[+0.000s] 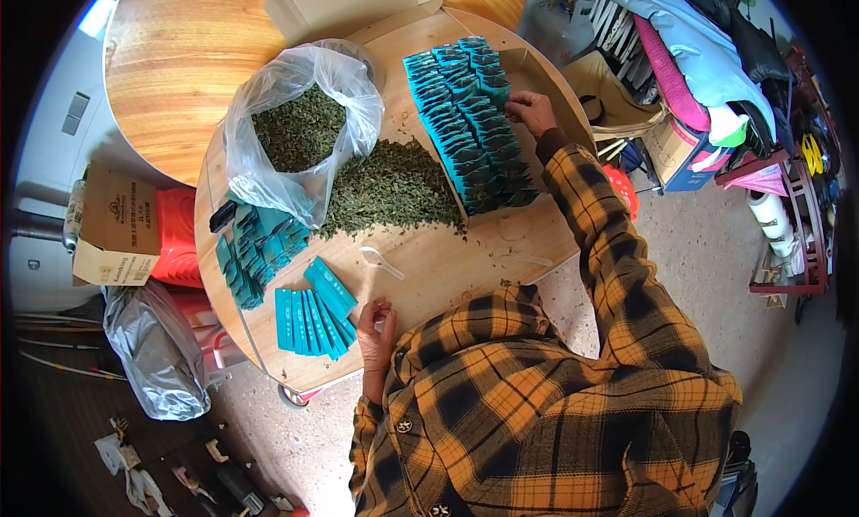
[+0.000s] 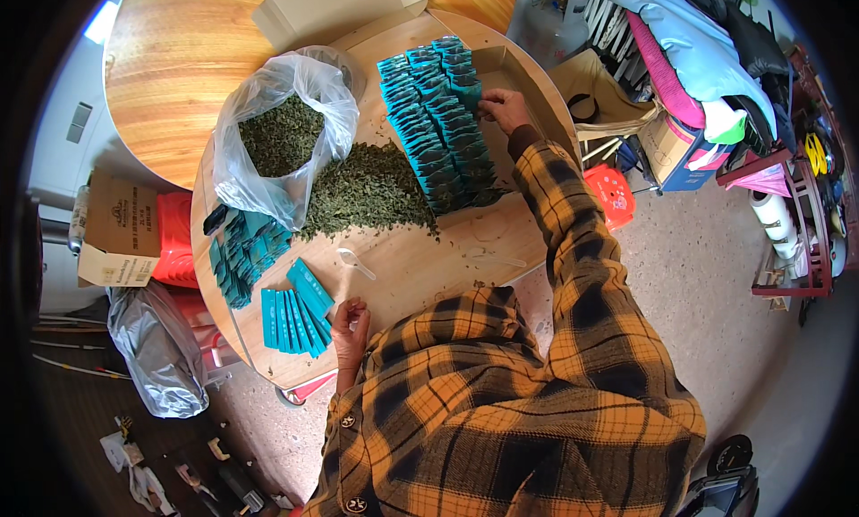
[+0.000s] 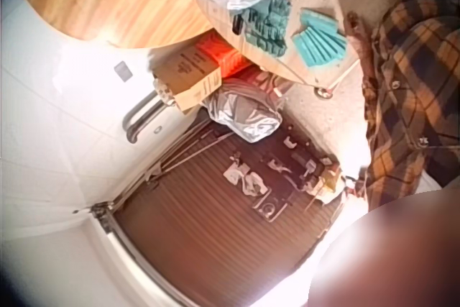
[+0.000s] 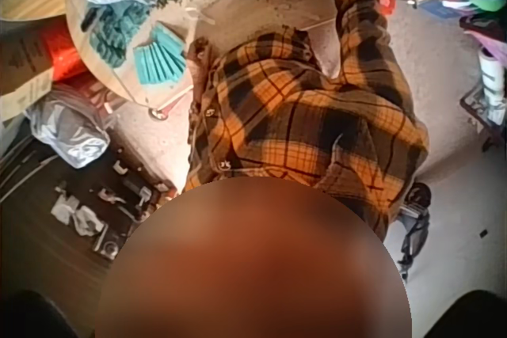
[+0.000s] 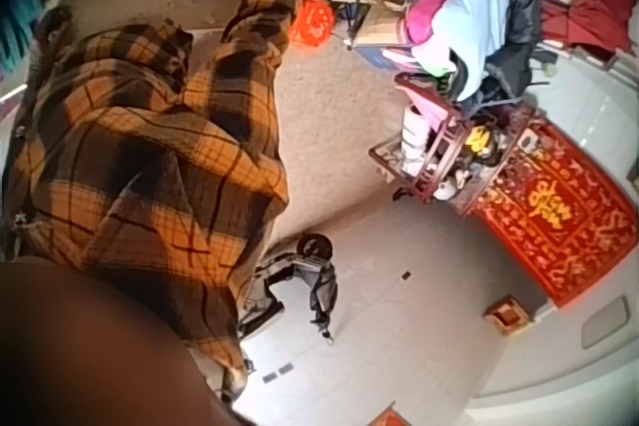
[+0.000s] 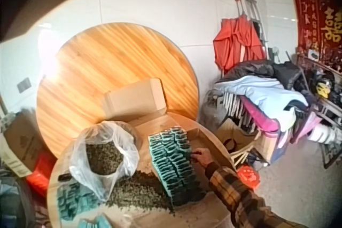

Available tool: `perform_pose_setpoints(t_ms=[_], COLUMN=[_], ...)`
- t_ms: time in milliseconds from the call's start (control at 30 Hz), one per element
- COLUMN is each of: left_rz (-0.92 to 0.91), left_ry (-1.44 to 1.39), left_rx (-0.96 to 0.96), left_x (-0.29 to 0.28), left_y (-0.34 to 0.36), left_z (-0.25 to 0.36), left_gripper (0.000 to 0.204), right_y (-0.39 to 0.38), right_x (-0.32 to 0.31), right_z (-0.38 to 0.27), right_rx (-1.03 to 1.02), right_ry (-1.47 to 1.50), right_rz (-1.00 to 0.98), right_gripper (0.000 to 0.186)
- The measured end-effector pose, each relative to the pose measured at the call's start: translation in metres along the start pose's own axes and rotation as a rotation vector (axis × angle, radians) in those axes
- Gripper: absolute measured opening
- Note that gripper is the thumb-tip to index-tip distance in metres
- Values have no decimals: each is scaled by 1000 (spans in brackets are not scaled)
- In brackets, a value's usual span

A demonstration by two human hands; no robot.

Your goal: Filling small turquoise plastic tubes with dried green herbs using a small scoop.

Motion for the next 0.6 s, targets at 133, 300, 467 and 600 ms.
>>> perform_pose_setpoints(t_ms=[133, 300, 467, 600], left_rz=[-1, -1, -3, -3], left_ry=[-6, -17, -21, -7], left_rx=[-4, -12, -8, 4], left_x=[0, -1, 0, 0], left_y=[0, -1, 0, 0], left_z=[2, -2, -1, 0], left_gripper=[29, 30, 29, 29], right_y=[0, 1, 2, 4], right_x=[0, 0, -5, -9], right_z=[1, 0, 0, 2], right_rx=[-17, -25, -23, -15], right_ry=[-15, 11, 41, 48], right_rz=[1, -15, -54, -83], right_gripper=[11, 8, 7, 7])
Point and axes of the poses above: each hand's wrist, its own y-axis towards the middle knuckle, its own x-axis out of the palm, z = x × y, the point moved 1 cm from there along y, towards the middle knuckle, and after that the axes turned 12 degrees about z, right-handed, at the moved point
